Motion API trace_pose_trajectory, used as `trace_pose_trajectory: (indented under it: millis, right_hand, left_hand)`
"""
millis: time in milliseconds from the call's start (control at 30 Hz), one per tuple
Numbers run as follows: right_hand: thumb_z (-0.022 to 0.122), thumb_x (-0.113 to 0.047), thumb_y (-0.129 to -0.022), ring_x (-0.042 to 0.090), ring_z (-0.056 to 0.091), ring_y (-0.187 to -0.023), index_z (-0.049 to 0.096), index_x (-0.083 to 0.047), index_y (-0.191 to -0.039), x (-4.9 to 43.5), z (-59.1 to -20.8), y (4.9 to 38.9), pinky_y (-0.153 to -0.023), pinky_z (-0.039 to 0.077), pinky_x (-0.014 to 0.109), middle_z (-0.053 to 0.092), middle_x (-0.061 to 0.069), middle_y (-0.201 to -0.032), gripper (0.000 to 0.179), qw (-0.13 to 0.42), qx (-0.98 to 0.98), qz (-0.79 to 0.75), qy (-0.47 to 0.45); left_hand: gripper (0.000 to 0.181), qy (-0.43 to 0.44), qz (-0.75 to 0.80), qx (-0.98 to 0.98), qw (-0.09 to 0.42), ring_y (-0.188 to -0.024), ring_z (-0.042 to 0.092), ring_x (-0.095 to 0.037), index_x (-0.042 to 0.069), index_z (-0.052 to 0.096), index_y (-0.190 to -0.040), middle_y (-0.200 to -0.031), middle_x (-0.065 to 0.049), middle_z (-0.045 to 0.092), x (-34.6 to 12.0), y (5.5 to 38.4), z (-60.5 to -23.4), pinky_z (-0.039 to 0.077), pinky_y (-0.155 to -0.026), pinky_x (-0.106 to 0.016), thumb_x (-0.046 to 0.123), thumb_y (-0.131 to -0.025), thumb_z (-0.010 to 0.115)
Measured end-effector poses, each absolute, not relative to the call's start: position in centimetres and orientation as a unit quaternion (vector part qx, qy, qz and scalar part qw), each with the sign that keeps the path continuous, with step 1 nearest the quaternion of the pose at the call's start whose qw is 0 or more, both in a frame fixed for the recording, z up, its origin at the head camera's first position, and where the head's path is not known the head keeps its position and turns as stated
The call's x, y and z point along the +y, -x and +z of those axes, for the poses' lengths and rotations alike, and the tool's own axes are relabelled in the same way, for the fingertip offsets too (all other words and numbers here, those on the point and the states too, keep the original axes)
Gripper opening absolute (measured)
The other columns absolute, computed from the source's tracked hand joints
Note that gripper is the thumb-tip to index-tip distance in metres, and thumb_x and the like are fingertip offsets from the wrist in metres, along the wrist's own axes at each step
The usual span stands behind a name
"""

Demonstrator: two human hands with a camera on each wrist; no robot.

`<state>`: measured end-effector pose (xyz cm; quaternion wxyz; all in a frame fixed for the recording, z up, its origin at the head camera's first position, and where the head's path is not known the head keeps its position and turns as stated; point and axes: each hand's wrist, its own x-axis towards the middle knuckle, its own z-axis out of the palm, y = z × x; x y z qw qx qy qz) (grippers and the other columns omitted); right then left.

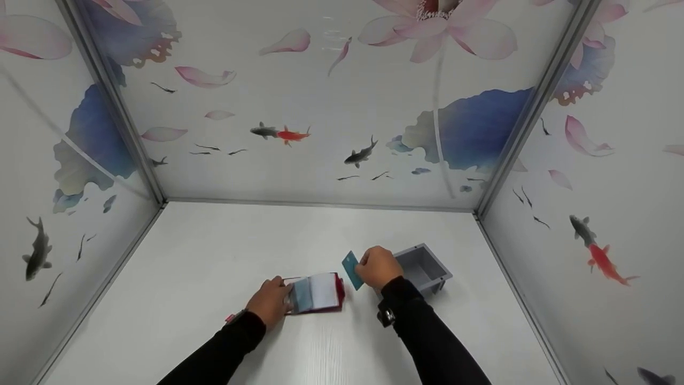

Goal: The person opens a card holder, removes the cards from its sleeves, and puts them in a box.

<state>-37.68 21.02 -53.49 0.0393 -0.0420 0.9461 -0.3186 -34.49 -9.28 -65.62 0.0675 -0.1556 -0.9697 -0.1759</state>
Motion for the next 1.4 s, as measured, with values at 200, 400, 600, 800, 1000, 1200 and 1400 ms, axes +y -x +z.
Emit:
trace_pose_trajectory:
  millis: [200,400,600,800,1000,1200,1400]
  right_hand:
    - [0.072,-0.007,-0.101,0.019,0.063,-0.073,0.079,-0.004,-0.089,23.2,-52.7,37.5,-0.064,0.051,0.030,0.072,0.005,-0.082,0.014,0.035,0.953,-0.299,0.044]
    - [0.069,-0.008,-0.103,0.013,0.049,-0.059,0.059,-0.014,-0.067,25.7,-52.3,37.9,-0.058,0.040,0.029,0.052,-0.004,-0.065,0.037,0.031,0.950,-0.307,0.045]
    - [0.065,-0.010,-0.101,0.010,0.035,-0.054,0.039,-0.023,-0.061,28.3,-52.5,38.3,-0.053,0.030,0.027,0.036,-0.008,-0.059,0.049,0.037,0.955,-0.292,0.029]
    - [0.064,-0.007,-0.097,0.009,0.033,-0.051,0.038,-0.023,-0.058,30.1,-53.5,38.3,-0.052,0.027,0.026,0.036,-0.009,-0.058,0.049,0.034,0.961,-0.275,0.020]
    - [0.064,-0.003,-0.096,0.009,0.036,-0.050,0.037,-0.024,-0.057,30.5,-54.3,38.0,-0.053,0.030,0.026,0.033,-0.011,-0.053,0.052,0.033,0.962,-0.270,0.024]
    - [0.065,0.000,-0.099,0.008,0.039,-0.047,0.037,-0.025,-0.053,30.0,-54.8,38.0,-0.051,0.035,0.025,0.034,-0.012,-0.050,0.059,0.040,0.965,-0.258,0.025]
    - [0.072,0.003,-0.098,0.012,0.053,-0.053,0.061,-0.010,-0.056,29.0,-54.9,38.2,-0.055,0.048,0.029,0.061,-0.002,-0.057,0.045,0.036,0.972,-0.231,0.029]
  left_hand:
    - [0.038,0.173,-0.182,-0.965,0.074,-0.103,0.062,-0.031,-0.004,0.079,-0.131,-0.118,-0.017,0.066,-9.7,34.4,-65.5,0.060,-0.086,-0.044,0.016,-0.100,0.087]
    - [0.034,0.160,-0.169,-0.971,0.065,-0.102,0.062,-0.029,0.000,0.080,-0.128,-0.116,-0.013,0.066,-9.5,34.4,-65.4,0.060,-0.087,-0.041,0.018,-0.100,0.088]
    - [0.033,0.153,-0.160,-0.973,0.063,-0.103,0.063,-0.029,0.003,0.080,-0.127,-0.117,-0.012,0.067,-9.4,34.6,-65.8,0.060,-0.087,-0.041,0.021,-0.101,0.088]
    - [0.038,0.152,-0.155,-0.974,0.061,-0.105,0.064,-0.029,0.003,0.080,-0.133,-0.119,-0.013,0.067,-9.4,35.0,-66.4,0.061,-0.088,-0.042,0.022,-0.101,0.088]
    - [0.034,0.156,-0.165,-0.972,0.066,-0.102,0.061,-0.027,0.004,0.080,-0.129,-0.118,-0.012,0.066,-9.4,35.0,-66.5,0.059,-0.085,-0.041,0.021,-0.101,0.088]
    - [0.032,0.160,-0.162,-0.971,0.069,-0.103,0.061,-0.027,0.004,0.080,-0.127,-0.119,-0.012,0.067,-9.4,34.8,-66.3,0.059,-0.086,-0.040,0.020,-0.100,0.088]
    - [0.033,0.142,-0.166,-0.974,0.061,-0.105,0.063,-0.027,0.004,0.081,-0.128,-0.120,-0.012,0.068,-9.2,34.7,-66.1,0.060,-0.087,-0.041,0.019,-0.100,0.089]
